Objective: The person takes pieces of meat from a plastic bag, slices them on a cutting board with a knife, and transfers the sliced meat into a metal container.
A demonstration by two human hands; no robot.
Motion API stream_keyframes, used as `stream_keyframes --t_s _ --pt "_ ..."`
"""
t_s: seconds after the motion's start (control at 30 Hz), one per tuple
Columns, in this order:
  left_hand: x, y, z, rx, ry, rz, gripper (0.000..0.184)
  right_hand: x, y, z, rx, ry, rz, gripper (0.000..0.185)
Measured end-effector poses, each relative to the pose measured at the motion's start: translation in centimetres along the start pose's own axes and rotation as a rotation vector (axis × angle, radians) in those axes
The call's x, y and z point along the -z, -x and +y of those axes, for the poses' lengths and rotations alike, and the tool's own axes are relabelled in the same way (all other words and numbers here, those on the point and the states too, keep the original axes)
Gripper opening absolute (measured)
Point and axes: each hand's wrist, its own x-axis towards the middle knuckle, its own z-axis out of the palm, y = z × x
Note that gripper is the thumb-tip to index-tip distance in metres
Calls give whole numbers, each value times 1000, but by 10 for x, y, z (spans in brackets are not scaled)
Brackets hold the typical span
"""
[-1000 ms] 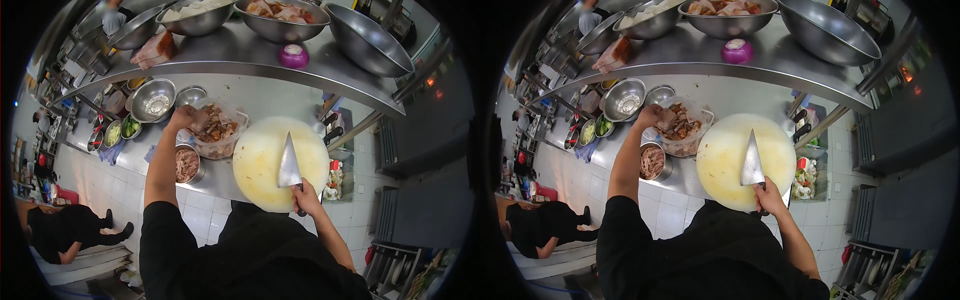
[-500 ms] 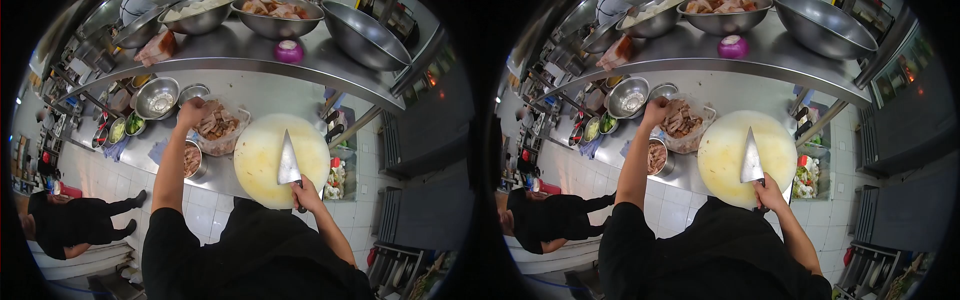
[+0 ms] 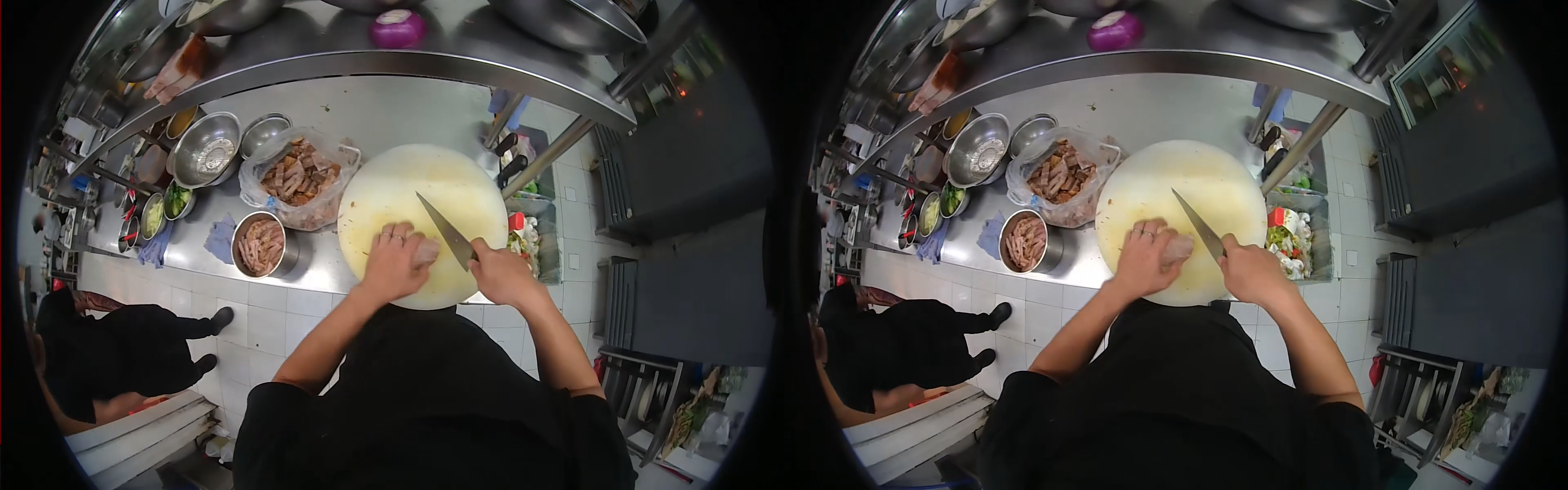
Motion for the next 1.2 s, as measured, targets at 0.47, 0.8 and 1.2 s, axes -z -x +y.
stream_keyframes --t_s 0.47,0.8,1.2 --pt "-19 3 11 178 45 -25 32 11 -1 -18 147 334 -114 28" --pt "-26 5 5 122 124 12 29 11 -27 -23 221 364 -154 21" --pt "-19 5 3 172 195 63 28 27 -16 -44 160 433 -249 30"
